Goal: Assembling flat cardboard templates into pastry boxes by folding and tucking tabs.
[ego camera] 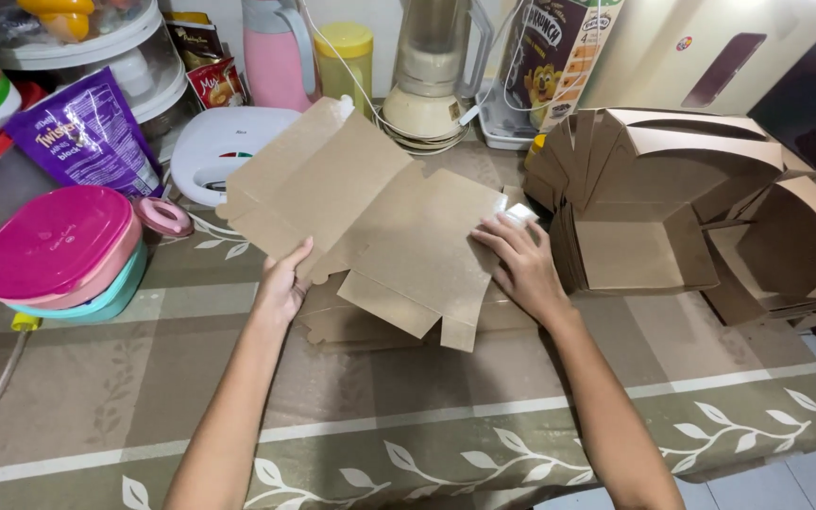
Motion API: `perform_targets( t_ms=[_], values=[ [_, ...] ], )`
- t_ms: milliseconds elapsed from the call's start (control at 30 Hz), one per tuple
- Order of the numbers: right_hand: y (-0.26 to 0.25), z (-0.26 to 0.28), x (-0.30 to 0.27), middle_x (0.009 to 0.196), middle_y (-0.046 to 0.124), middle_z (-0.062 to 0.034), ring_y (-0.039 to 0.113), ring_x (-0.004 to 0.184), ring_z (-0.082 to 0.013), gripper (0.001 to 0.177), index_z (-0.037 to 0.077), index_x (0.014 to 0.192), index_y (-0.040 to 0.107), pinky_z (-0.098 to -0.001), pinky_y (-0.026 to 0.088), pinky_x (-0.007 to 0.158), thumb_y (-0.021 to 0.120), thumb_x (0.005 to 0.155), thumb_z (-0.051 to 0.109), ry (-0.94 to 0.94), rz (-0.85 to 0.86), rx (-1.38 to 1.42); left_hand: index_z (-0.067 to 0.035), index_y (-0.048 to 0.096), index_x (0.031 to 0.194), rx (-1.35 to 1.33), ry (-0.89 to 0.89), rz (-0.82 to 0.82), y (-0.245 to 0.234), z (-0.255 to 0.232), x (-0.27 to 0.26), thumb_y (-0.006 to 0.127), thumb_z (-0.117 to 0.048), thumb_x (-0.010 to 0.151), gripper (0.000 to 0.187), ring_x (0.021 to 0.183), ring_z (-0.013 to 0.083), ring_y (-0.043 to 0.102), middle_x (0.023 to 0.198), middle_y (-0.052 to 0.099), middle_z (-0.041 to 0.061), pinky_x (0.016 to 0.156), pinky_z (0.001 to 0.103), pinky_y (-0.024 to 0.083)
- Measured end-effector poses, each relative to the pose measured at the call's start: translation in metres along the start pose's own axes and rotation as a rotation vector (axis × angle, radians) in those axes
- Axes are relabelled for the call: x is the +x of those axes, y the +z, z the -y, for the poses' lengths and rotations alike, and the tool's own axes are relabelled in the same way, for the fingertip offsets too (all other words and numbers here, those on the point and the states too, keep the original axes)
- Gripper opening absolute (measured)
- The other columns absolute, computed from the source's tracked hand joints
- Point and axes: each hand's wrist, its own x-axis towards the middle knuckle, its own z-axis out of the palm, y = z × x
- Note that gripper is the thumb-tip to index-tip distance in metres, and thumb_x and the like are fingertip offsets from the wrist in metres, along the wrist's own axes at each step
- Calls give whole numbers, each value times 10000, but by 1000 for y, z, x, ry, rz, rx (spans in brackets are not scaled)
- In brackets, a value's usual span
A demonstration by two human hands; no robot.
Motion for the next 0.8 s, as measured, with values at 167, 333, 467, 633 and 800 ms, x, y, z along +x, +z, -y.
perform_targets(
  t_ms=[167,333,467,633,800],
  values=[
    [-22,22,6,1165,762,54,721,1079,-154,308,210,1167,769,-339,509,984,498,1021,201,-129,-396,-9,-123,384,1391,-64,-3,208,11,2,-11,823,-247,886,681,1120,371,683,1282,595,222,952,513,564],
    [-19,30,8,1127,776,45,730,1010,-184,251,193,1189,791,-319,533,911,596,1041,251,-173,-544,-212,-178,185,1598,-141,71,345,30,-19,-53,670,-219,991,779,1299,333,553,1466,351,139,1072,593,452],
    [13,38,4,972,707,0,680,885,-198,173,179,1128,777,-317,495,744,657,1004,176,-231,-356,-218,-141,231,1551,403,423,373,33,-33,-72,638,-326,1011,701,1528,421,182,1612,263,211,1178,694,106],
    [10,56,0,769,657,54,683,779,-145,63,215,991,716,-261,530,664,671,950,233,-220,-91,-146,-294,689,1224,1070,873,579,40,-28,-86,776,-718,718,666,1299,203,572,1258,672,-65,1156,477,376],
    [-6,63,4,914,708,73,684,885,-157,171,237,954,730,-276,518,747,573,1009,278,-141,81,-33,-289,571,1359,1840,805,724,49,-4,-101,647,-580,920,532,1287,175,546,1286,613,-21,1162,445,323]
  ],
)
